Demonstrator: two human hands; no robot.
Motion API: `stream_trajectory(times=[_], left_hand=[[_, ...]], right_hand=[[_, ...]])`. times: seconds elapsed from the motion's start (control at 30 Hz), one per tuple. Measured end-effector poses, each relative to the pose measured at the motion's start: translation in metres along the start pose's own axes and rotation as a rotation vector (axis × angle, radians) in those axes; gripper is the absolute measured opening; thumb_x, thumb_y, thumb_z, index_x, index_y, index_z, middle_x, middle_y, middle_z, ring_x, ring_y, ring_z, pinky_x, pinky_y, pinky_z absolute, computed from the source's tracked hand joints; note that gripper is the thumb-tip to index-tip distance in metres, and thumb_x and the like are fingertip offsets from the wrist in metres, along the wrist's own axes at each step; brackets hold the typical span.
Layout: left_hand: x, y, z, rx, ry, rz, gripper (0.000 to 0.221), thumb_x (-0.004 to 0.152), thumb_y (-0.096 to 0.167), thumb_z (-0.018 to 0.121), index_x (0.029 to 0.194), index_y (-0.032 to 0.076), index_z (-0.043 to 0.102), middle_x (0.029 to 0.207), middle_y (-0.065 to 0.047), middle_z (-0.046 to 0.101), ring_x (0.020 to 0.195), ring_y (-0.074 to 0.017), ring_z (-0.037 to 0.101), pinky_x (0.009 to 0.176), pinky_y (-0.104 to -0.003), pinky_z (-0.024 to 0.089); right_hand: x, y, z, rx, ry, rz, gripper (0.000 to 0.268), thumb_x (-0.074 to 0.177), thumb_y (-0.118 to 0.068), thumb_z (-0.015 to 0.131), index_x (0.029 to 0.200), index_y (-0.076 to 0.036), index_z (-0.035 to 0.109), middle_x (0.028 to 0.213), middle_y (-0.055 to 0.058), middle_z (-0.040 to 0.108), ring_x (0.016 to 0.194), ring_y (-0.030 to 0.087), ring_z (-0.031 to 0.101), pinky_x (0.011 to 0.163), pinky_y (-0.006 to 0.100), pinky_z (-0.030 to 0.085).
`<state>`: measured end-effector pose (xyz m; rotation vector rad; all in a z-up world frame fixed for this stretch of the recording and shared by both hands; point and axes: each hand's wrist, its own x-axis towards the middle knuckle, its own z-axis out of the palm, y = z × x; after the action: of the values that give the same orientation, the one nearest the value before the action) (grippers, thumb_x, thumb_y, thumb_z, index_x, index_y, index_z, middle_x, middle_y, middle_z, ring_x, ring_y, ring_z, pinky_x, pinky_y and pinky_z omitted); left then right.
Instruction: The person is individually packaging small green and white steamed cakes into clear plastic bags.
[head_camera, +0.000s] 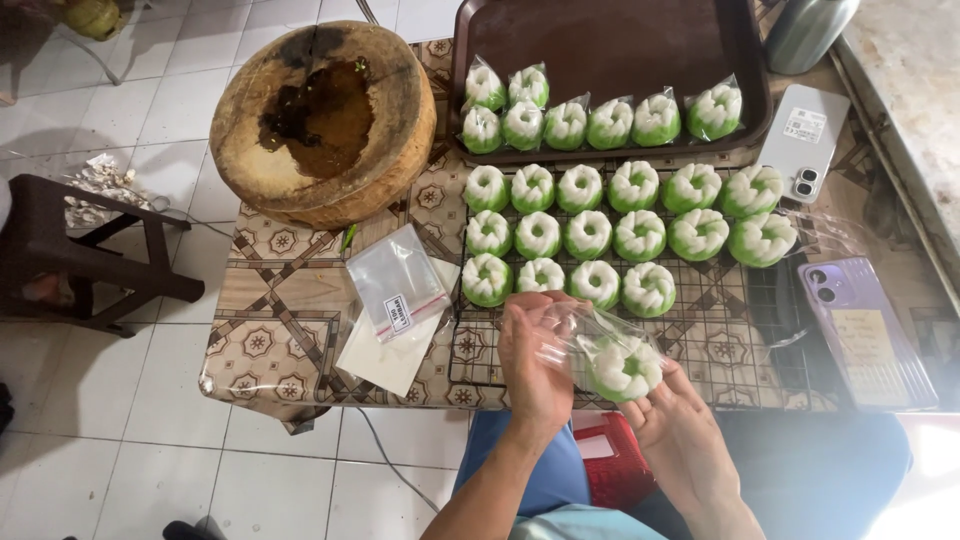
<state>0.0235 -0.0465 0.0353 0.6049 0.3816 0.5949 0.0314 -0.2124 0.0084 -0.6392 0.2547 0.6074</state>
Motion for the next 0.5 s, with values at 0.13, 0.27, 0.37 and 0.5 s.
stream_trajectory(times=[0.13,0.27,0.37,0.5], left_hand=[[0.001,-0.001,0.001,-0.054,0.053,-0.044,0.039,0.099,0.046,0.059,0.105,0.008,0.066,0.103,-0.016,0.073,0.094,-0.0272,0.069,0.081,-0.041,0.056],[0.0,0.009,0.01,-0.123,-0.004,-0.122,0.042,0.101,0.05,0.054,0.11,0.011,0.064,0.105,-0.014,0.072,0.095,-0.0337,0.071,0.084,-0.049,0.058],[-0.004,0.008,0.014,-0.133,-0.117,0.008,0.035,0.104,0.041,0.056,0.109,0.009,0.07,0.096,-0.018,0.075,0.093,-0.0315,0.073,0.089,-0.04,0.056],[-0.007,0.008,0.018,-0.078,-0.188,0.051,0.033,0.103,0.041,0.058,0.103,0.008,0.061,0.104,-0.011,0.066,0.101,-0.024,0.063,0.096,-0.044,0.053]], right_hand=[[-0.001,-0.004,0.015,-0.092,0.019,0.003,0.069,0.088,-0.014,0.057,0.151,0.005,0.037,0.157,0.02,0.048,0.133,0.03,0.053,0.103,0.036,0.045],[-0.005,-0.006,0.021,-0.064,0.0,0.023,0.061,0.089,-0.016,0.061,0.145,0.001,0.044,0.147,0.016,0.057,0.119,0.026,0.058,0.094,0.033,0.048],[-0.005,-0.009,0.03,-0.103,0.012,0.026,0.056,0.095,-0.015,0.056,0.148,0.002,0.048,0.145,0.011,0.059,0.117,0.02,0.061,0.089,0.026,0.051],[-0.002,-0.009,0.024,-0.063,-0.077,0.018,0.058,0.098,-0.018,0.055,0.152,0.0,0.043,0.144,0.012,0.058,0.108,0.016,0.061,0.085,0.024,0.052]])
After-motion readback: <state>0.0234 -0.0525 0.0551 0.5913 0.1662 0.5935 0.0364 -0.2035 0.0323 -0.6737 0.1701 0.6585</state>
